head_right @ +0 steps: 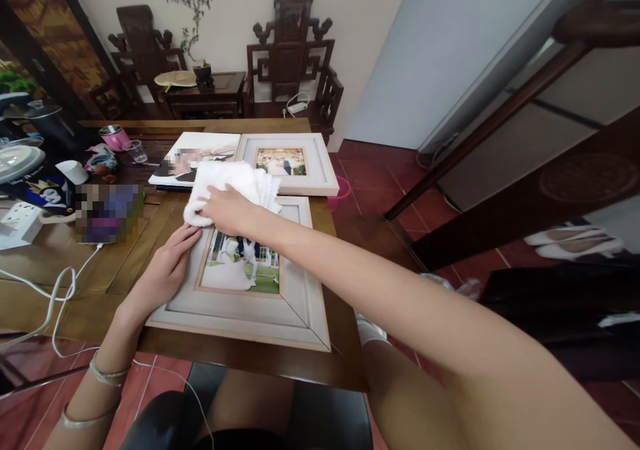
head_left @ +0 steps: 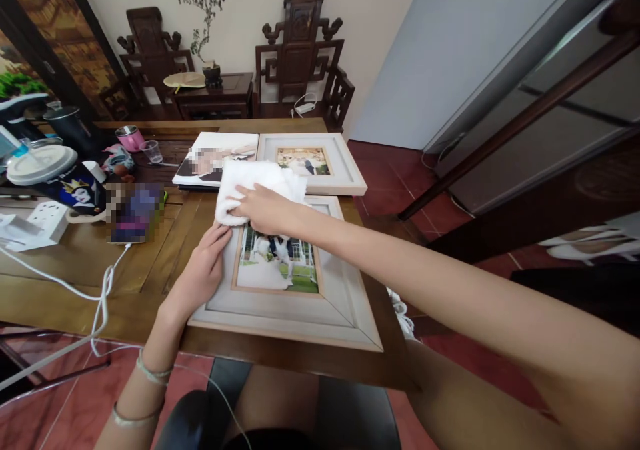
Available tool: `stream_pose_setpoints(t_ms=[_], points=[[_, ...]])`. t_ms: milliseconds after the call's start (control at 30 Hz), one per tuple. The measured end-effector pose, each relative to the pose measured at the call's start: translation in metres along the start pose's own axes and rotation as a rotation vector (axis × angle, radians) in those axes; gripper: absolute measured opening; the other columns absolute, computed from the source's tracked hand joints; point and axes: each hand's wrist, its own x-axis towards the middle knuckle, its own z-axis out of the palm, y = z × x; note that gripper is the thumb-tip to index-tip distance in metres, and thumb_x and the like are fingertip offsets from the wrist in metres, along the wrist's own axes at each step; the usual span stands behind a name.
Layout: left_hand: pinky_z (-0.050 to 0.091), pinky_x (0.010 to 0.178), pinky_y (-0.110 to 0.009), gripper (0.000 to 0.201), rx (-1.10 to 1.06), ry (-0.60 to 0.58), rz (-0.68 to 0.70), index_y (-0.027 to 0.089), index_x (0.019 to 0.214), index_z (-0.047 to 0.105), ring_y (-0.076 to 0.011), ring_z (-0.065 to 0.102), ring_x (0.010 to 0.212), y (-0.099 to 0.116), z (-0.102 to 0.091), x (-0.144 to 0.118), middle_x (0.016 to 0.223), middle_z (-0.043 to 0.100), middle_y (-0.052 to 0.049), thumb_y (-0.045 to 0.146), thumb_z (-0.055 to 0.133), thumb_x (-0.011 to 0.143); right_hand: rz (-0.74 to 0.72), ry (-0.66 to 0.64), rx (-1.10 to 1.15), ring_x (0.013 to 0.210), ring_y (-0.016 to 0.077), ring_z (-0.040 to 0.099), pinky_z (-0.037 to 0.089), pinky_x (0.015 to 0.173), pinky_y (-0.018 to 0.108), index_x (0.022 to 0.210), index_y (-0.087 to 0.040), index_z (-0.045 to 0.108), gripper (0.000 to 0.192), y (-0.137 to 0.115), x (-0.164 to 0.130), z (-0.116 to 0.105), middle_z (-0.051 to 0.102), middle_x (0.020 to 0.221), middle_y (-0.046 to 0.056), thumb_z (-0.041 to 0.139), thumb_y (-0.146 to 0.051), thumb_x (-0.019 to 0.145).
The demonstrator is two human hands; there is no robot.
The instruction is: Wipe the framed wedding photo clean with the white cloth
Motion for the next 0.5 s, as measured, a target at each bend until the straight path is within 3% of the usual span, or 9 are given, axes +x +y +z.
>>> stream_pose_setpoints(t_ms=[167,300,400,500], points=[[0.028,0.118,-0.051,0.047,-0.048,0.008,0.031,0.012,0.137,0.052,-0.0257,0.032,0.144,0.000,0.000,-0.001,0.145,0.049,-0.016,0.013,0.030,0.095,0.053,-0.090,0.022,0.106,0.0289,0.061,0.042,0.083,0.038,0.113,-0.019,0.071,0.047,0.011,-0.030,-0.009,0.062,0.126,0.016,0.049,0.001,0.076],[0.025,0.119,-0.049,0.046,-0.044,0.030,-0.010,0.015,0.143,0.043,-0.0242,0.026,0.146,0.011,-0.004,-0.001,0.154,0.037,-0.015,0.022,0.029,0.100,0.169,-0.113,0.060,0.086,0.0251,0.066,0.044,0.068,0.033,0.112,-0.019,0.071,0.045,0.008,-0.033,-0.019,0.068,0.115,0.014,0.048,-0.001,0.079],[0.018,0.121,-0.047,0.050,-0.045,0.072,-0.071,0.017,0.150,0.031,-0.0238,0.015,0.150,0.020,-0.008,0.000,0.161,0.019,-0.013,0.031,0.030,0.102,0.228,-0.054,0.069,0.096,0.0274,0.063,0.047,0.071,0.034,0.116,-0.016,0.067,0.041,-0.007,-0.017,-0.019,0.068,0.111,0.014,0.044,-0.003,0.084],[0.017,0.121,-0.046,0.055,-0.065,0.092,-0.097,0.017,0.153,0.023,-0.0237,0.013,0.150,0.023,-0.009,0.002,0.162,0.017,-0.013,0.038,0.028,0.102,0.228,0.003,0.051,0.121,0.0352,0.049,0.043,0.093,0.045,0.116,-0.012,0.065,0.034,-0.029,0.000,-0.014,0.062,0.123,0.018,0.048,-0.008,0.087]])
